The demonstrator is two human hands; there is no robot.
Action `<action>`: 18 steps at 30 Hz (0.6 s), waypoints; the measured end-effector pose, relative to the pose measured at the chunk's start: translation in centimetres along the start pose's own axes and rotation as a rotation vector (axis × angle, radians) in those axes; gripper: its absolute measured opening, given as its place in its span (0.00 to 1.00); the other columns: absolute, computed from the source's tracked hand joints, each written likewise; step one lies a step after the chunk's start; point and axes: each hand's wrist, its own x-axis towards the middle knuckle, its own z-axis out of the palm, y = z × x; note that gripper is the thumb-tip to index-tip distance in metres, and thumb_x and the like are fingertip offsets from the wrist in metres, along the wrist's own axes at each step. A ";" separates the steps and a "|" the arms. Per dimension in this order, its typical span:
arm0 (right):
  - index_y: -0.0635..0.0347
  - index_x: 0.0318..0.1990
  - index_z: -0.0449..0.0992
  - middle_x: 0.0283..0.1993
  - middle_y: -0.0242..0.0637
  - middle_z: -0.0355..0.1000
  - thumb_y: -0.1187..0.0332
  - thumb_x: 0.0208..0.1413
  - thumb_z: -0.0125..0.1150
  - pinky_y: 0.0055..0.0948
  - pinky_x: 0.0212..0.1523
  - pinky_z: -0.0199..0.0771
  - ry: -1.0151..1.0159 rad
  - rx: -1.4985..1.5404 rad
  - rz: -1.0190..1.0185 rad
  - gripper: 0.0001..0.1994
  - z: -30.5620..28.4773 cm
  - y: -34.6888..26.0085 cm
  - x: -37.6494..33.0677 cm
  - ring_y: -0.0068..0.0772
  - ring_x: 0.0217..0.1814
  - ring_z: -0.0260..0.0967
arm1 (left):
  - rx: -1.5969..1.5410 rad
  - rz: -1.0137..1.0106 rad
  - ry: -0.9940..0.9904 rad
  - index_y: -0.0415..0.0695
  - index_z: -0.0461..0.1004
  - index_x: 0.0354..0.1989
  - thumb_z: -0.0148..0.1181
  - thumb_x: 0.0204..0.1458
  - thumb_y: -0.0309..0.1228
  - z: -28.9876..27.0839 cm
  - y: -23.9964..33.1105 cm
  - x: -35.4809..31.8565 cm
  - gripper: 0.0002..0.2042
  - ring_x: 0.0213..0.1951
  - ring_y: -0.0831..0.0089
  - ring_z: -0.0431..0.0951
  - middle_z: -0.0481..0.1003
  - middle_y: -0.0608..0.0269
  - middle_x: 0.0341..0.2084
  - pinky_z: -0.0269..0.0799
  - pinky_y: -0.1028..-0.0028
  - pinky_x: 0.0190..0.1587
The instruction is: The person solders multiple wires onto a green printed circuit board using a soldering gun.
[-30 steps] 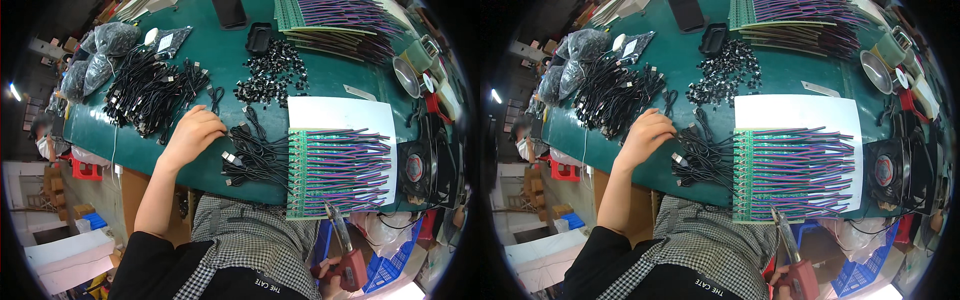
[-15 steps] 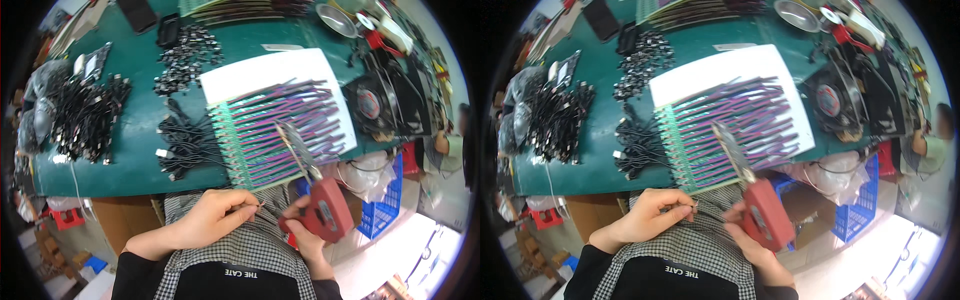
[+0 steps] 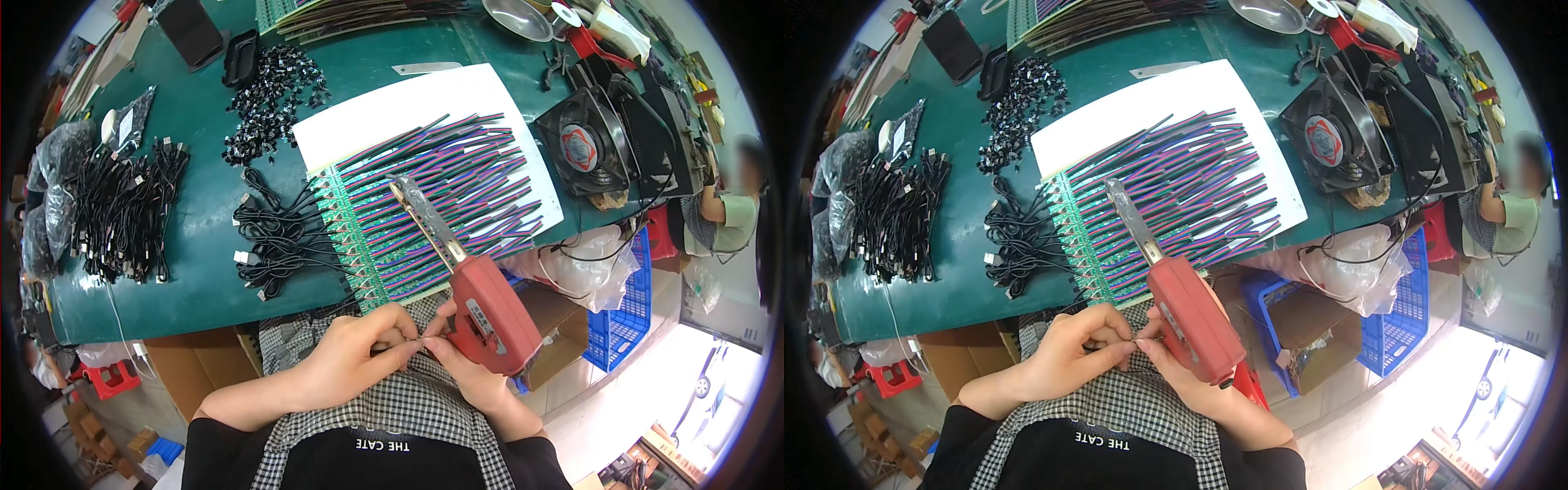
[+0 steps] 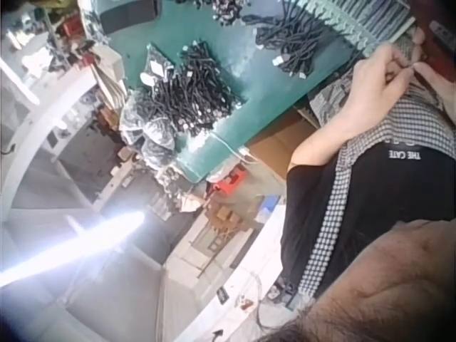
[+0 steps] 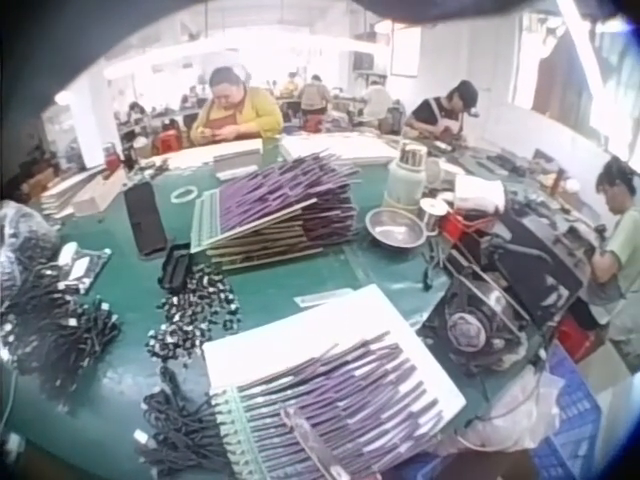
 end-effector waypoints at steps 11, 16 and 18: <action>0.66 0.51 0.70 0.39 0.40 0.73 0.80 0.46 0.65 0.27 0.41 0.72 0.004 -0.485 -0.085 0.22 -3.1 0.8 -2.1 0.31 0.39 0.72 | 0.346 0.153 0.585 0.40 0.73 0.31 0.63 0.44 0.18 -0.1 -1.6 -0.6 0.07 0.21 0.76 0.74 0.71 0.64 0.24 0.67 0.79 0.22; 0.67 0.40 0.75 0.35 0.39 0.75 0.74 0.40 0.70 0.28 0.36 0.71 0.270 -0.092 0.126 0.17 -4.0 1.0 -6.4 0.35 0.36 0.72 | 0.616 0.261 0.632 0.41 0.72 0.30 0.64 0.42 0.20 -0.2 -2.7 0.2 0.07 0.21 0.69 0.76 0.72 0.63 0.25 0.71 0.73 0.22; 0.69 0.38 0.76 0.33 0.40 0.75 0.74 0.41 0.70 0.26 0.32 0.71 0.160 -0.318 0.125 0.15 -5.4 1.9 -8.1 0.32 0.32 0.72 | 0.643 0.279 0.637 0.42 0.73 0.30 0.64 0.42 0.20 -0.1 -2.9 0.2 0.08 0.21 0.69 0.76 0.72 0.63 0.26 0.71 0.73 0.22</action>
